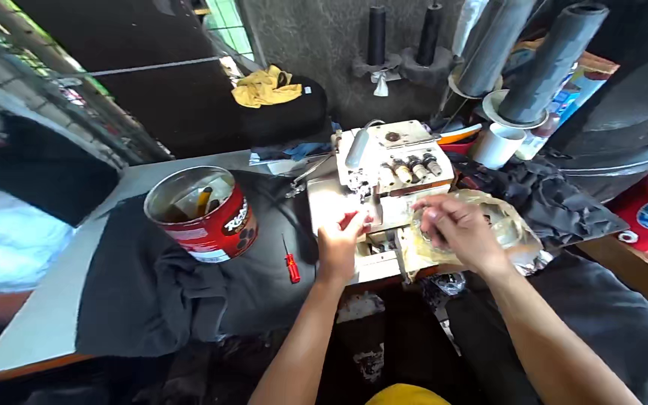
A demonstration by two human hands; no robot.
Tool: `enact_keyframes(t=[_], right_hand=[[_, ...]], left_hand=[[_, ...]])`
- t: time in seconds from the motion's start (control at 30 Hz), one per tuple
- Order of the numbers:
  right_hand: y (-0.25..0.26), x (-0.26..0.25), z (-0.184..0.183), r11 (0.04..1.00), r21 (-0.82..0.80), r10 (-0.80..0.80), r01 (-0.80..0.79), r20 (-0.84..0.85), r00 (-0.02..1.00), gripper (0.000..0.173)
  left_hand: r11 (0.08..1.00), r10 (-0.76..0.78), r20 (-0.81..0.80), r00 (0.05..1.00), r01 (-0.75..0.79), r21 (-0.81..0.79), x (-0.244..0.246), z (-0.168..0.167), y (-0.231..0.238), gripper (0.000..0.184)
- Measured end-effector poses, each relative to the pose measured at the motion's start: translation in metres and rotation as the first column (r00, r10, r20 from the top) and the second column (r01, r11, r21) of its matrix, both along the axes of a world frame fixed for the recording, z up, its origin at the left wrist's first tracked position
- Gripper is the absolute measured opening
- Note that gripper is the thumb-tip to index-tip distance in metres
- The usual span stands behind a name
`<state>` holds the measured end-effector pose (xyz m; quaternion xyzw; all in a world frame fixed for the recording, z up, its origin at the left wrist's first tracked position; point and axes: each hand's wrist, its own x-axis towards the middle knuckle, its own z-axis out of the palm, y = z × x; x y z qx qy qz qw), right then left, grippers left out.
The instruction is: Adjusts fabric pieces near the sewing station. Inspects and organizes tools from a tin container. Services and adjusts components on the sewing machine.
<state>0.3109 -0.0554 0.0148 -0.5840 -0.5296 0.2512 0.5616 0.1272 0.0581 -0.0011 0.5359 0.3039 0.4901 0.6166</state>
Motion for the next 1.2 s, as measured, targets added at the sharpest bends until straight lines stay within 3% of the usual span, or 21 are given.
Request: enact_keyframes(t=[0.1, 0.23, 0.37, 0.6, 1.2], right_hand=[[0.015, -0.028, 0.000, 0.971, -0.237, 0.055, -0.042, 0.049, 0.997, 0.030], [0.031, -0.053, -0.005, 0.965, -0.262, 0.002, -0.015, -0.050, 0.999, 0.028], [0.041, -0.068, -0.009, 0.962, -0.258, -0.086, 0.094, 0.042, 0.995, 0.026], [0.046, -0.073, -0.010, 0.939, -0.280, -0.160, 0.201, 0.161, 0.974, 0.019], [0.052, -0.073, -0.011, 0.963, -0.160, -0.167, 0.216, 0.271, 0.948, 0.018]], left_hand=[[0.999, 0.002, -0.067, 0.998, -0.006, -0.054, -0.013, 0.001, 0.037, 0.008], [0.963, -0.112, -0.080, 0.991, 0.088, -0.256, -0.019, 0.006, 0.064, 0.011], [0.940, -0.148, -0.110, 0.983, 0.105, -0.325, -0.018, 0.008, 0.069, 0.015], [0.940, -0.174, -0.121, 0.977, 0.128, -0.315, -0.020, -0.010, 0.083, 0.009], [0.962, -0.146, -0.186, 0.972, 0.096, -0.256, -0.018, 0.001, 0.073, 0.012]])
